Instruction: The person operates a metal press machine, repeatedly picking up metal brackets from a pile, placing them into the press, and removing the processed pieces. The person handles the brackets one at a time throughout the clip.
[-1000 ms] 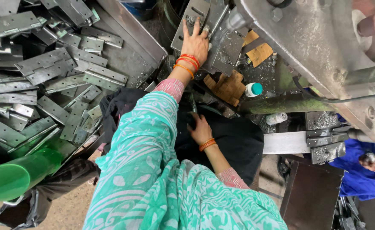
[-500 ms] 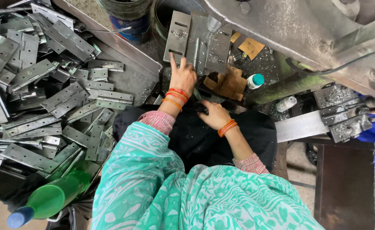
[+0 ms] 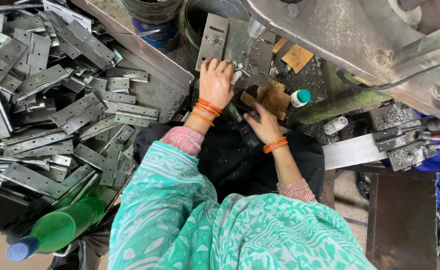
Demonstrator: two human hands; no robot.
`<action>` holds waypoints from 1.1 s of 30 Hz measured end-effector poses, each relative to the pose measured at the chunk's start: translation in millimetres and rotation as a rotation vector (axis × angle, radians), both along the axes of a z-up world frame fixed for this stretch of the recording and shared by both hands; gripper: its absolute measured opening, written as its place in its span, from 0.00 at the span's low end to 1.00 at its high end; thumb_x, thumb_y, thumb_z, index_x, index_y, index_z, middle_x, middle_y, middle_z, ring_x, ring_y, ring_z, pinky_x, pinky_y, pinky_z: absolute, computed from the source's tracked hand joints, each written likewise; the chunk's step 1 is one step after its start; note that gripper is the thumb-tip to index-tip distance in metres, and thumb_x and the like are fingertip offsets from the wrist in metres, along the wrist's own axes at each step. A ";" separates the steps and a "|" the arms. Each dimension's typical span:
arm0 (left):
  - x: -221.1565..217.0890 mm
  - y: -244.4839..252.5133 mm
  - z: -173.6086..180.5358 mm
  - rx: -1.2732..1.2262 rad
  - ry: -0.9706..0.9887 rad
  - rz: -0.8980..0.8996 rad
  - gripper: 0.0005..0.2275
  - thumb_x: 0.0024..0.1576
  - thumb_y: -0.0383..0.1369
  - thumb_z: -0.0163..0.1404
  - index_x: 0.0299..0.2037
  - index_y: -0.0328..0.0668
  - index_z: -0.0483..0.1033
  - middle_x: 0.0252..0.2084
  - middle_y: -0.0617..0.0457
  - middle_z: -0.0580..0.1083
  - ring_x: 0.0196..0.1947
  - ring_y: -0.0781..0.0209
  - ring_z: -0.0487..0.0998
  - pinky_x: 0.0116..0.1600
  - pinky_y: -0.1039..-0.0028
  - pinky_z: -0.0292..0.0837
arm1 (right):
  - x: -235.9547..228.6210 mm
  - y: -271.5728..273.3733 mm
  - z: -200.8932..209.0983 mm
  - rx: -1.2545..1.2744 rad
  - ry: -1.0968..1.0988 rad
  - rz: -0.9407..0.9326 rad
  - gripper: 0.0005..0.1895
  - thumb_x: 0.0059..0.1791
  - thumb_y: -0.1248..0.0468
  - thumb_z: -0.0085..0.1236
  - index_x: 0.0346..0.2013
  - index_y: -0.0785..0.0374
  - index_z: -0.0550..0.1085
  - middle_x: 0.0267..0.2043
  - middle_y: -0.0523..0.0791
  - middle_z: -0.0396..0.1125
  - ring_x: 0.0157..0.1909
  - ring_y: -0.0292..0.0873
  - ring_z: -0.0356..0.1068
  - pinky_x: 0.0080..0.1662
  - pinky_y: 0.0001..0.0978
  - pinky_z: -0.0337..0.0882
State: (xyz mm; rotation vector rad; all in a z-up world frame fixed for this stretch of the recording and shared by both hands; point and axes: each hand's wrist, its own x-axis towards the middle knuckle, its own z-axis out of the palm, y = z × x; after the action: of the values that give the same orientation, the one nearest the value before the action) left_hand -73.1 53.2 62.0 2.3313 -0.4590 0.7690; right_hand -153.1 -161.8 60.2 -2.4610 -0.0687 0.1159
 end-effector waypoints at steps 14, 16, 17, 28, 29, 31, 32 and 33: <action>63.9 0.2 -41.2 -0.166 0.263 0.095 0.17 0.49 0.27 0.57 0.51 0.39 0.79 0.56 0.48 0.75 0.54 0.45 0.72 0.60 0.52 0.68 | 59.8 -10.7 9.5 0.506 -0.449 -0.324 0.11 0.49 0.67 0.65 0.42 0.65 0.71 0.37 0.45 0.74 0.31 0.37 0.70 0.31 0.32 0.69; 59.7 9.2 -30.2 0.228 0.162 0.387 0.19 0.46 0.29 0.58 0.51 0.45 0.81 0.60 0.49 0.72 0.59 0.47 0.69 0.64 0.41 0.61 | 56.1 3.9 10.4 0.000 -0.607 -0.046 0.12 0.47 0.69 0.66 0.44 0.62 0.74 0.42 0.47 0.71 0.40 0.46 0.72 0.41 0.37 0.73; 53.9 8.7 -24.8 0.176 0.217 0.302 0.19 0.49 0.32 0.58 0.52 0.44 0.80 0.61 0.49 0.70 0.61 0.45 0.67 0.66 0.39 0.58 | 54.2 13.1 9.6 -0.253 -0.672 0.097 0.13 0.46 0.69 0.66 0.45 0.60 0.75 0.44 0.48 0.70 0.45 0.50 0.74 0.46 0.40 0.74; 41.7 -15.5 -40.1 0.552 0.422 -0.015 0.16 0.54 0.34 0.50 0.53 0.46 0.79 0.66 0.55 0.67 0.73 0.43 0.51 0.66 0.21 0.33 | 34.7 23.3 21.8 -0.171 -0.267 0.258 0.24 0.50 0.62 0.63 0.60 0.60 0.72 0.61 0.48 0.68 0.59 0.53 0.71 0.59 0.42 0.73; 48.1 -15.3 -44.2 0.535 0.407 -0.020 0.15 0.55 0.33 0.50 0.53 0.46 0.79 0.66 0.56 0.67 0.74 0.43 0.51 0.67 0.21 0.34 | 22.2 17.2 20.0 -0.169 -0.220 0.258 0.25 0.51 0.60 0.63 0.62 0.59 0.71 0.63 0.48 0.67 0.61 0.53 0.71 0.60 0.41 0.72; 58.2 -15.0 -51.3 0.501 0.378 -0.039 0.14 0.58 0.32 0.49 0.52 0.46 0.80 0.67 0.59 0.67 0.75 0.43 0.52 0.68 0.22 0.34 | -7.0 13.8 4.3 -0.322 -0.199 0.271 0.30 0.47 0.57 0.64 0.62 0.62 0.69 0.62 0.52 0.66 0.59 0.59 0.69 0.56 0.45 0.71; 62.2 -14.4 -53.2 0.479 0.374 -0.046 0.15 0.56 0.32 0.49 0.53 0.46 0.80 0.67 0.59 0.67 0.74 0.43 0.52 0.68 0.21 0.33 | -20.7 14.5 -6.9 -0.399 -0.188 0.279 0.33 0.45 0.56 0.65 0.62 0.64 0.68 0.61 0.55 0.65 0.58 0.62 0.69 0.55 0.47 0.70; 65.1 -13.7 -53.8 0.457 0.371 -0.052 0.15 0.55 0.33 0.50 0.53 0.46 0.80 0.67 0.59 0.67 0.74 0.44 0.52 0.67 0.21 0.33 | -33.7 14.6 -18.5 -0.350 -0.102 0.230 0.32 0.46 0.56 0.64 0.63 0.60 0.68 0.63 0.54 0.65 0.57 0.61 0.69 0.54 0.48 0.71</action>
State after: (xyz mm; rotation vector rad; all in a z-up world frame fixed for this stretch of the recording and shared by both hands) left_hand -8.0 39.5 8.2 2.7901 -0.5701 0.2028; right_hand -186.8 -147.2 41.7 -2.8000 -0.4081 0.1093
